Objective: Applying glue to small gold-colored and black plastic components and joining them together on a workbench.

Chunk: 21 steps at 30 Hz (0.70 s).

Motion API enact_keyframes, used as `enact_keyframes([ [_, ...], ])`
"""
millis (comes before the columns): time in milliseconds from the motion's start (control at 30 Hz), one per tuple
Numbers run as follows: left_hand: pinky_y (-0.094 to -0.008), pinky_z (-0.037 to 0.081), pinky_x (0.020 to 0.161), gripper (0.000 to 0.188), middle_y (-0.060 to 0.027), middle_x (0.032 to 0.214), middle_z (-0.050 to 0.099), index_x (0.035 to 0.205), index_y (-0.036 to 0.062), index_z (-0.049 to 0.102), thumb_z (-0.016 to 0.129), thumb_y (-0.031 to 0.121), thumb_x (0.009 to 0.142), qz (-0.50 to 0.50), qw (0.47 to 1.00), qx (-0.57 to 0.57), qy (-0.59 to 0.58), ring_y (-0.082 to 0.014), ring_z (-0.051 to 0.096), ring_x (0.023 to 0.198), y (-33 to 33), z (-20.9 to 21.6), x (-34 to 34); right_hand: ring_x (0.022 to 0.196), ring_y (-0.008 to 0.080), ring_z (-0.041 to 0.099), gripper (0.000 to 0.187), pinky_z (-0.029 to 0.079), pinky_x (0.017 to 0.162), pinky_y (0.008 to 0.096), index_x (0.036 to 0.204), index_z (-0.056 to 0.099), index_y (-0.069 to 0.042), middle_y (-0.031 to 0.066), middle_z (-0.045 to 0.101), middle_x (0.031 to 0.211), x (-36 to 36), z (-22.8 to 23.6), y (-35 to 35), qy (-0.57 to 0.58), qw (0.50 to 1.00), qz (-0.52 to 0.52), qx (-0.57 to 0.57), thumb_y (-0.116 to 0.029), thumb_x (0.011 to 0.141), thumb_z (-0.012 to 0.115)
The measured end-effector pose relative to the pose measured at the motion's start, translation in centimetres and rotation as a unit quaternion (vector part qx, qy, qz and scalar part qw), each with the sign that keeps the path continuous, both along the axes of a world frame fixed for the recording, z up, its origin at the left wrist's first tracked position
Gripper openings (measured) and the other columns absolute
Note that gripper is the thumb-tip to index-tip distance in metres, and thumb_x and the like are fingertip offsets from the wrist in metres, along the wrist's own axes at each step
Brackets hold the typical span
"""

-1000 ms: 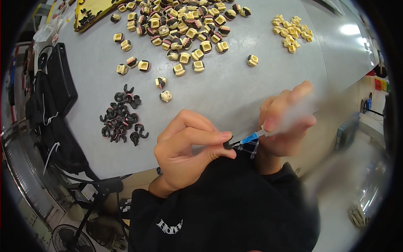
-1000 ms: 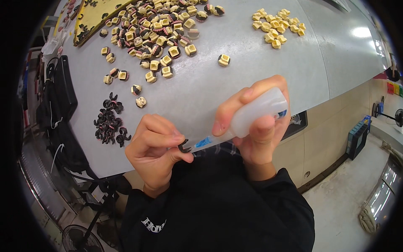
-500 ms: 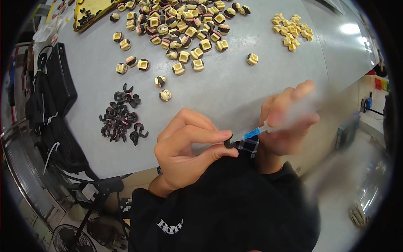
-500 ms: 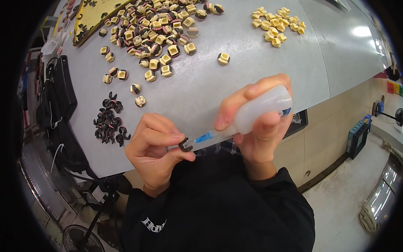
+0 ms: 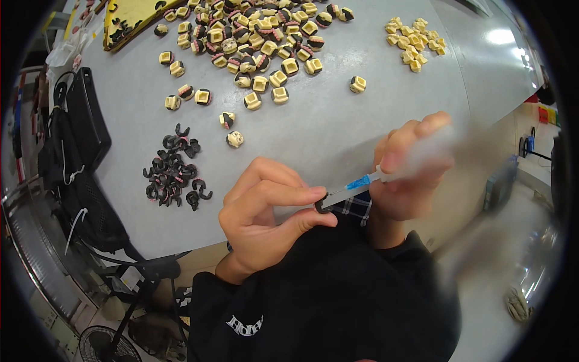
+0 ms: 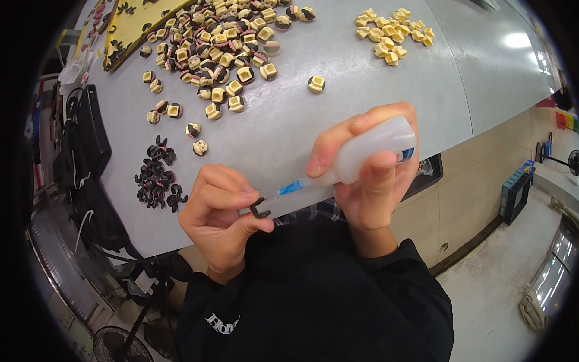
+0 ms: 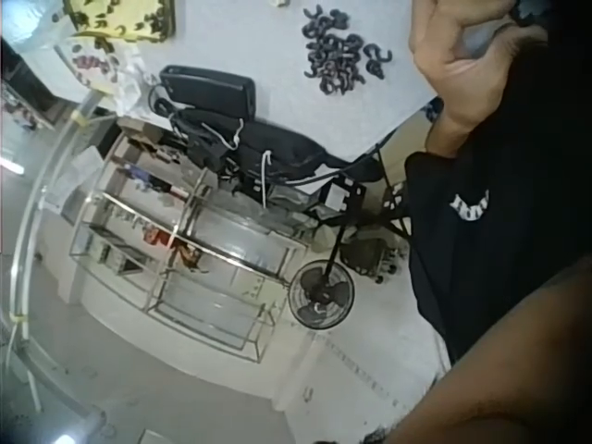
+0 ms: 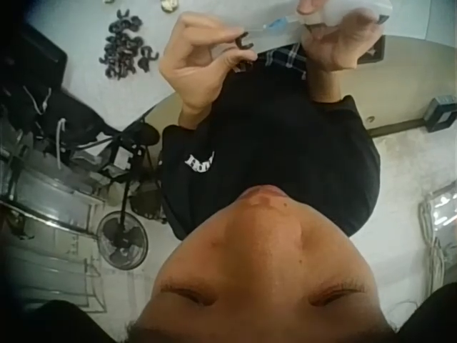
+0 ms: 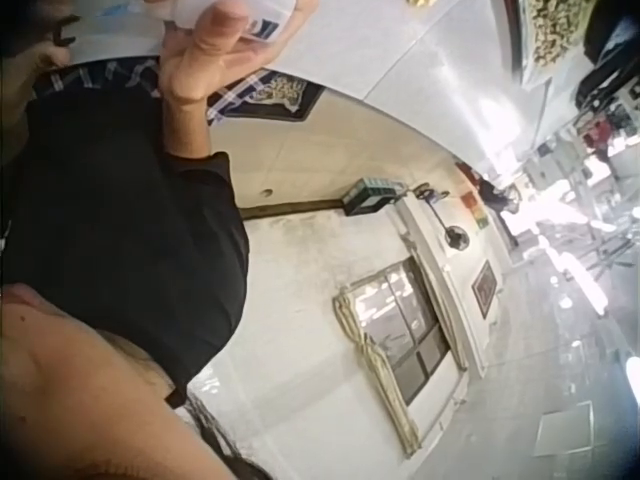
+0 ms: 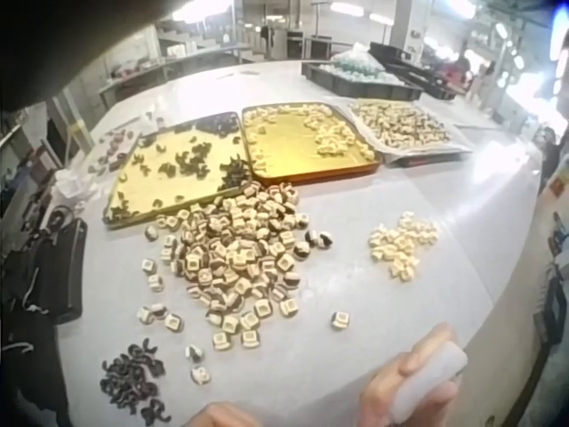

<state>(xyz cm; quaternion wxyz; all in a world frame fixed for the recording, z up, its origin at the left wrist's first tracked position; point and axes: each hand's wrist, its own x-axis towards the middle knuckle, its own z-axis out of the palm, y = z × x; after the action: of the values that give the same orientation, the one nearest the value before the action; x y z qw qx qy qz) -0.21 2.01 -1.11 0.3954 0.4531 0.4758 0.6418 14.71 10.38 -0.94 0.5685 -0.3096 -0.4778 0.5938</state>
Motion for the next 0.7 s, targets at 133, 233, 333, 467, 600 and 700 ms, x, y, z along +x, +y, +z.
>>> enact_keyframes([
  [133, -0.0242, 0.044, 0.063, 0.032, -0.0084, 0.082, 0.055, 0.086, -0.0006, 0.065, 0.081, -0.002, 0.058, 0.018, 1.0, 0.0, -0.013, -0.0151, 0.054, 0.073, -0.2, 0.0, 0.4, 0.052, 0.0081, 0.041, 0.039, 0.037, 0.052, 0.02, 0.111, 0.038, -0.003, 0.0094, 0.057, 0.08, 1.3, -1.1, 0.7, 0.083, 0.994, 0.024, 0.065, -0.033, 0.091, 0.053],
  [233, -0.0248, 0.042, 0.065, 0.03, -0.0077, 0.083, 0.053, 0.087, -0.0005, 0.063, 0.08, 0.002, 0.062, 0.019, 1.0, 0.006, -0.014, -0.0158, 0.051, 0.075, -0.1, -0.1, 0.6, 0.065, 0.0113, 0.048, 0.038, 0.042, 0.062, 0.0227, 0.112, 0.043, -0.002, 0.0154, 0.06, 0.096, 1.7, -0.7, 1.9, 0.203, 0.979, 0.011, 0.008, -0.025, 0.088, 0.06],
  [333, -0.0259, 0.038, 0.068, 0.028, -0.0059, 0.083, 0.049, 0.087, 0.0001, 0.059, 0.078, 0.009, 0.069, 0.019, 1.0, 0.003, -0.012, -0.0164, 0.047, 0.078, -0.4, -0.1, 0.7, 0.077, 0.0141, 0.054, 0.031, 0.045, 0.073, 0.0241, 0.11, 0.043, -0.001, 0.0175, 0.061, 0.095, 4.2, -0.3, 3.5, 0.115, 0.989, -0.089, 0.038, -0.018, 0.089, 0.058],
  [467, -0.0265, 0.042, 0.071, 0.03, -0.0088, 0.084, 0.053, 0.087, -0.0021, 0.062, 0.077, -0.005, 0.062, 0.024, 0.999, 0.013, -0.032, -0.0173, 0.051, 0.079, -0.6, -0.2, 0.7, 0.09, 0.016, 0.057, 0.028, 0.046, 0.083, 0.0272, 0.107, 0.046, -0.001, 0.0172, 0.06, 0.104, 8.3, -0.2, 5.0, -0.123, 0.968, -0.209, 0.069, -0.006, 0.084, 0.061],
  [600, -0.027, 0.042, 0.072, 0.029, -0.0088, 0.085, 0.053, 0.088, -0.0022, 0.061, 0.076, -0.005, 0.064, 0.022, 0.999, 0.001, -0.026, -0.0173, 0.051, 0.079, -0.6, -0.1, 0.8, 0.097, 0.017, 0.057, 0.031, 0.046, 0.085, 0.0293, 0.105, 0.048, 0.0, 0.0158, 0.059, 0.11, 10.7, -0.5, 6.5, -0.287, 0.916, -0.256, 0.117, 0.002, 0.079, 0.065],
  [700, -0.0262, 0.042, 0.073, 0.029, -0.0088, 0.085, 0.053, 0.089, -0.0022, 0.061, 0.075, -0.005, 0.064, 0.04, 0.999, 0.008, -0.034, -0.0171, 0.051, 0.079, -0.5, 0.0, 0.7, 0.097, 0.0172, 0.057, 0.032, 0.046, 0.085, 0.0294, 0.104, 0.049, 0.0, 0.0144, 0.06, 0.108, 10.9, -0.4, 7.3, -0.313, 0.907, -0.257, 0.116, 0.004, 0.077, 0.066],
])
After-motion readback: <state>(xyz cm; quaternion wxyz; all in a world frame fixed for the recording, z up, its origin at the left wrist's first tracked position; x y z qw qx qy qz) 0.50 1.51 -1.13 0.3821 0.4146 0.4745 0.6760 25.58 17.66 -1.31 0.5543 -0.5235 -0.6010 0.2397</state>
